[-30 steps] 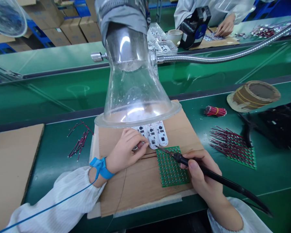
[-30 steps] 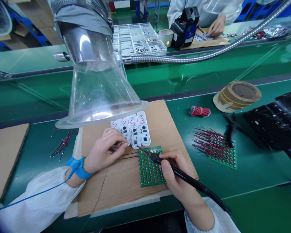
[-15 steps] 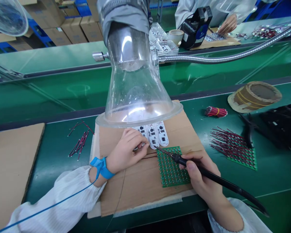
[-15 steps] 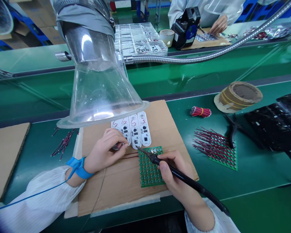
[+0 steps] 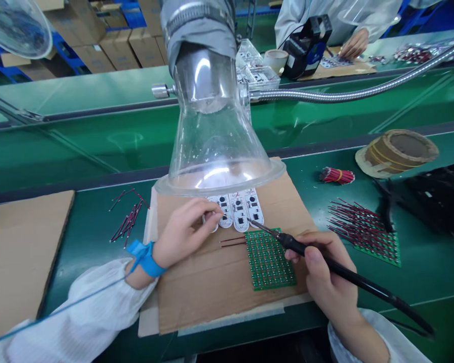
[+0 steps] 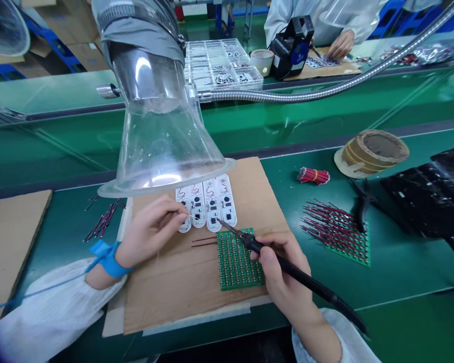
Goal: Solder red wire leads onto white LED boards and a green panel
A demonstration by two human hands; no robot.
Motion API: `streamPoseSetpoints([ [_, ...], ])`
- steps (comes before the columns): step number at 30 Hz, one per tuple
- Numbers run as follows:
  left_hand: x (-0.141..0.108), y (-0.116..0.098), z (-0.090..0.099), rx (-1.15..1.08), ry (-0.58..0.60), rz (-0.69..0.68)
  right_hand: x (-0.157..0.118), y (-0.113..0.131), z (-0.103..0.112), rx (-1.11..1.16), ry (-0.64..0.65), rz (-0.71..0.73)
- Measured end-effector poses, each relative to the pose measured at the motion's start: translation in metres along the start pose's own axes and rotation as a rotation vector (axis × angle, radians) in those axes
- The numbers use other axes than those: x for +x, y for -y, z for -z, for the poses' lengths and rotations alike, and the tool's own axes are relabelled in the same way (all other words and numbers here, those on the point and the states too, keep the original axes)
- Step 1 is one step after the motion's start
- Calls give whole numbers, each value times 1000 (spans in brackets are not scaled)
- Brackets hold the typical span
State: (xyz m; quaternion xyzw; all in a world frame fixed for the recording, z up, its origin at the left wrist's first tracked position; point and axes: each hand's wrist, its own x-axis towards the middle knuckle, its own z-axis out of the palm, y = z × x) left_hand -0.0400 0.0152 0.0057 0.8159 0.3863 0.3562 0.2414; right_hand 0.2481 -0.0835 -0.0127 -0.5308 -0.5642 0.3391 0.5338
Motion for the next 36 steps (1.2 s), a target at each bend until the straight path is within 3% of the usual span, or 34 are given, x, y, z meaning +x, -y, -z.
streamPoseSetpoints([
  [3, 0, 13, 11, -25, -13, -30, 7, 8, -8, 19, 18, -17],
  [7, -6, 23, 9, -67, 28, -30, 8, -1, -17, 12, 40, 10],
  [10, -10, 23, 5, -101, 28, 0, 7, -11, -20, -8, 58, 9],
  [18, -2, 21, 5, 9, 55, -140, 9, -9, -18, -53, 88, 19],
  [27, -1, 20, 4, 45, 77, -134, 9, -12, -15, -161, 131, 14],
  [36, -2, 24, 1, 57, 93, -139, 9, -10, -16, -115, 119, 35],
])
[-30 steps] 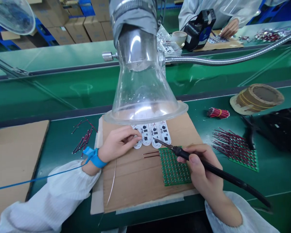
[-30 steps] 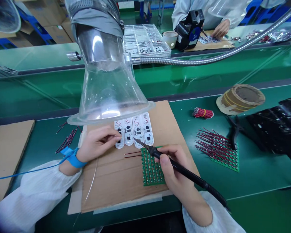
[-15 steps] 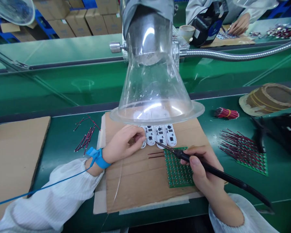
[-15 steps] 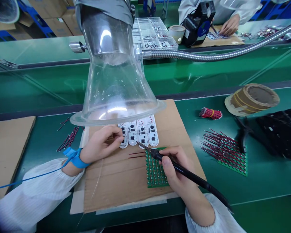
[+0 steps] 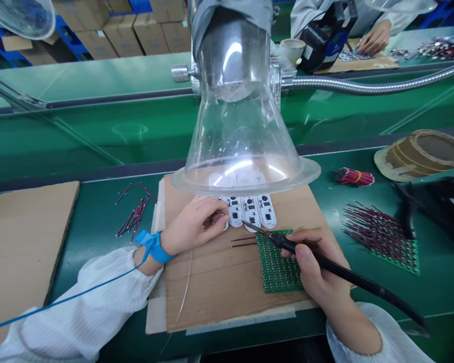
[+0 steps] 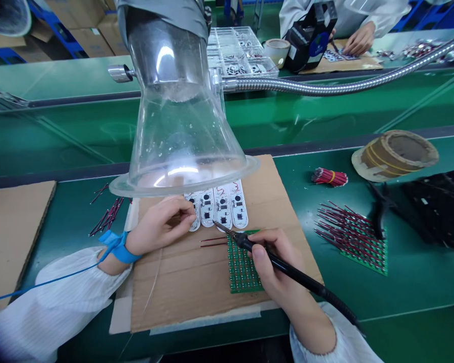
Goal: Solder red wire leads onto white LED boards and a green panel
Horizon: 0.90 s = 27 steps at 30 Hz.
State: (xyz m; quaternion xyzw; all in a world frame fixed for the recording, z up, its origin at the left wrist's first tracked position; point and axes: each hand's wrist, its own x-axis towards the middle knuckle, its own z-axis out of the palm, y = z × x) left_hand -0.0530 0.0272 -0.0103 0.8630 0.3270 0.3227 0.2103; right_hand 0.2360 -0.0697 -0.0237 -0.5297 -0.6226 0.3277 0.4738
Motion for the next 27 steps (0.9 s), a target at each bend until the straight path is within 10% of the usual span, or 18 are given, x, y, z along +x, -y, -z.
streamPoseSetpoints([
  [27, 1, -1, 1, -4, 31, 20, -3, -6, 2, -77, 117, -16],
])
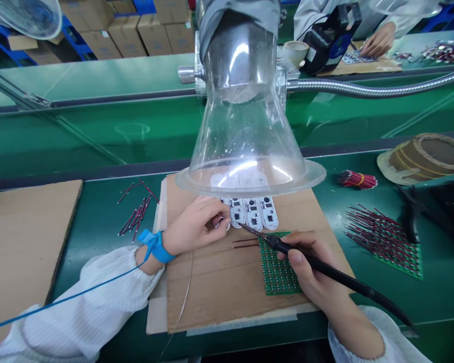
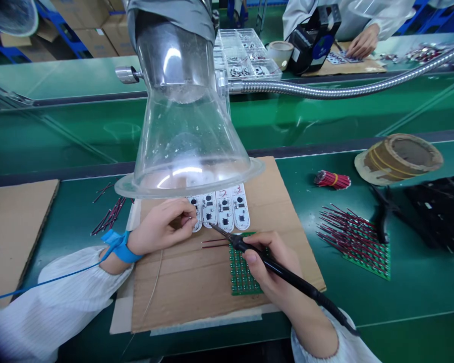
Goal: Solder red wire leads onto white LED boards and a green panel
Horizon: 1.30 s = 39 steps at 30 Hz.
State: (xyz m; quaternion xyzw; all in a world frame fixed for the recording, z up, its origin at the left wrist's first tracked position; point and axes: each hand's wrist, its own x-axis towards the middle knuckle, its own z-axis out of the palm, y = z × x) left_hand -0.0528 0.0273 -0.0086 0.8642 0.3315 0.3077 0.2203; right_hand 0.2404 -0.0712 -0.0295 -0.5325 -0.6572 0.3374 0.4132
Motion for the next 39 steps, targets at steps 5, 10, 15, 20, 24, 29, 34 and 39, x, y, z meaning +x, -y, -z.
streamPoseSetpoints([
  [5, 0, 0, 1, 1, 12, 6, -1, -2, 1, -8, 27, -19],
  [10, -1, 1, 1, -5, 12, 2, 2, 2, 0, 25, 2, 17],
  [15, 0, -1, 0, 15, 31, 15, 2, 0, 0, -7, 49, -8],
  [20, -6, -2, 13, -8, -2, 99, 3, 6, 1, 106, -39, 33],
  [24, -18, 5, 28, -144, -86, 283, 8, 27, -5, 185, -150, 7],
  [29, -24, 13, 30, -196, 37, 111, 2, 36, -24, 180, -149, -39],
  [34, -25, 12, 25, -159, 53, 136, -6, 21, -31, 179, -130, -82],
  [39, -26, 11, 24, -155, 68, 83, -6, 19, -30, 180, -122, -114],
])
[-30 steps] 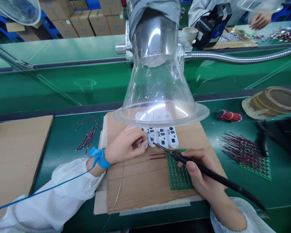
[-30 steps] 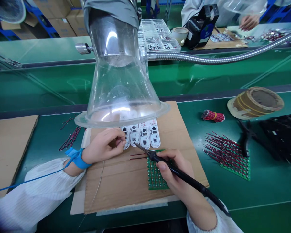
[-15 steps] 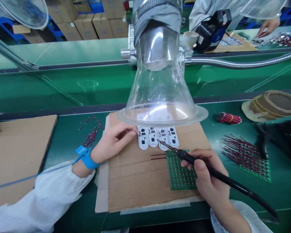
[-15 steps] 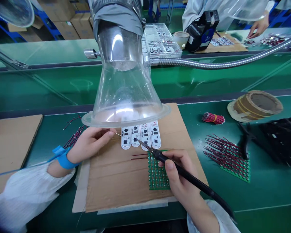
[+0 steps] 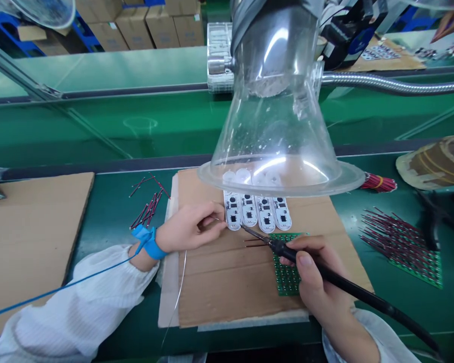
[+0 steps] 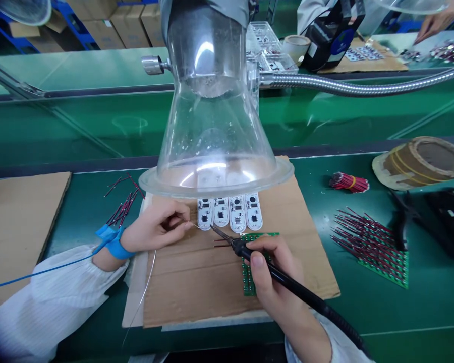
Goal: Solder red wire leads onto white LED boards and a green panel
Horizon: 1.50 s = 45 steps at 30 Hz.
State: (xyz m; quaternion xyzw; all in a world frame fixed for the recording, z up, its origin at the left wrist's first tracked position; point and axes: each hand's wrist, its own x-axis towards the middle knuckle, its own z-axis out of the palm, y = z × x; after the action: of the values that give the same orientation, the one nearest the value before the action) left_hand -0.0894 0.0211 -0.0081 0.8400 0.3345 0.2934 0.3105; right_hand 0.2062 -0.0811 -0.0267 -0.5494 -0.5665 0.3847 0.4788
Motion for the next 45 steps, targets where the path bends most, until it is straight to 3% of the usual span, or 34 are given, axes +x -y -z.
streamPoseSetpoints([
  [23, 0, 0, 0, -3, -2, 67, 3, -2, -1, -55, 44, 18],
  [45, 1, -2, 1, 16, -1, 41, 3, -2, 0, -116, 92, 54],
])
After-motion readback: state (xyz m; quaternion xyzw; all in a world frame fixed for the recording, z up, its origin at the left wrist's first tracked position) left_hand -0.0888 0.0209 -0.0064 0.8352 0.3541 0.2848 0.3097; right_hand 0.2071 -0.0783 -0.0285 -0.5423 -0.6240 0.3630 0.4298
